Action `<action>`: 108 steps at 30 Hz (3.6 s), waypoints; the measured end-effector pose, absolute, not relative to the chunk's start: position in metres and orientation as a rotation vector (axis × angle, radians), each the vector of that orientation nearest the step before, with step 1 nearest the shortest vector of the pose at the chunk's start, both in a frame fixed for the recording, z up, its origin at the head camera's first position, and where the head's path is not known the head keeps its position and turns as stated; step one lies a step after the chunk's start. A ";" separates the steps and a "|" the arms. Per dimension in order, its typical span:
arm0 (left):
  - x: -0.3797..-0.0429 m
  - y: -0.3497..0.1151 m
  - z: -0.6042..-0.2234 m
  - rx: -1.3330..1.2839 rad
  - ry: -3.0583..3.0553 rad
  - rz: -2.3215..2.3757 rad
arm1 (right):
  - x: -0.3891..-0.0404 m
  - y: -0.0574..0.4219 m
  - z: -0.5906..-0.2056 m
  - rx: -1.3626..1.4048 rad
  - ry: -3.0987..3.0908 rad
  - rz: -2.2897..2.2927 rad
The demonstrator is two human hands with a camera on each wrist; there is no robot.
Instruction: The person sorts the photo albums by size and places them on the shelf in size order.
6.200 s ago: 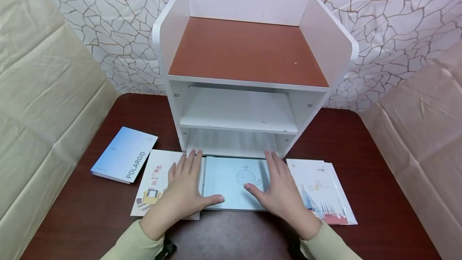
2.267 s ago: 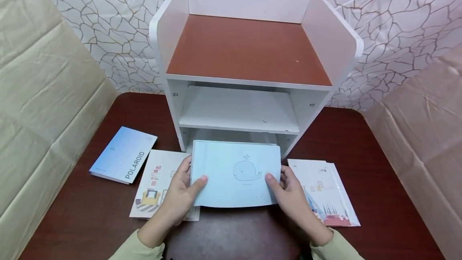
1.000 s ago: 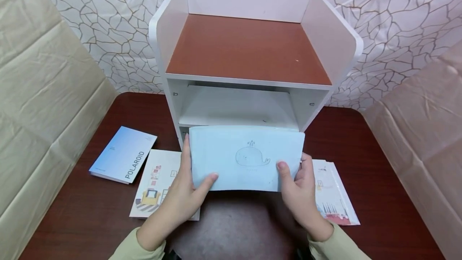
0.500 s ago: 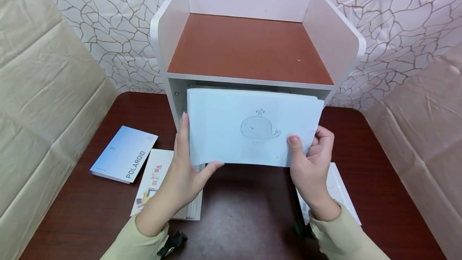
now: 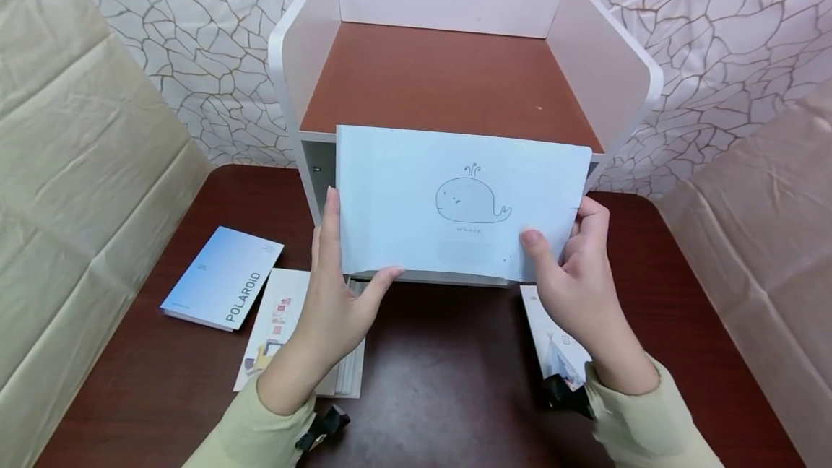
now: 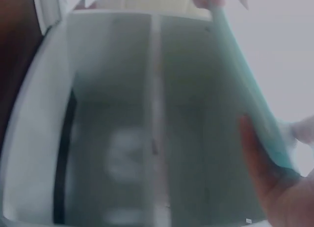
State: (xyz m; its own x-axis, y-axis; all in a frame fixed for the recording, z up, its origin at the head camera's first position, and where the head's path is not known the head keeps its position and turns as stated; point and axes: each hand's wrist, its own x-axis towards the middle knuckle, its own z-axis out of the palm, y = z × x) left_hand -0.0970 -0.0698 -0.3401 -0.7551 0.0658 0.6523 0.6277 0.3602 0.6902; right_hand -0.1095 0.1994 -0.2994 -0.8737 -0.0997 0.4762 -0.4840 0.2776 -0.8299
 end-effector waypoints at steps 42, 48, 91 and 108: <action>-0.119 -0.074 -0.269 -0.631 -1.762 -1.693 | -0.116 0.210 -0.263 0.562 -1.848 1.897; -0.131 -0.074 -0.265 -0.554 -1.840 -1.648 | -0.128 0.208 -0.258 0.537 -1.880 1.889; -0.166 -0.078 -0.259 -0.292 -1.990 -1.295 | -0.149 0.189 -0.236 0.132 -2.036 1.556; -0.122 -0.109 -0.286 -0.520 -1.947 -1.194 | -0.112 0.173 -0.287 0.455 -1.856 1.441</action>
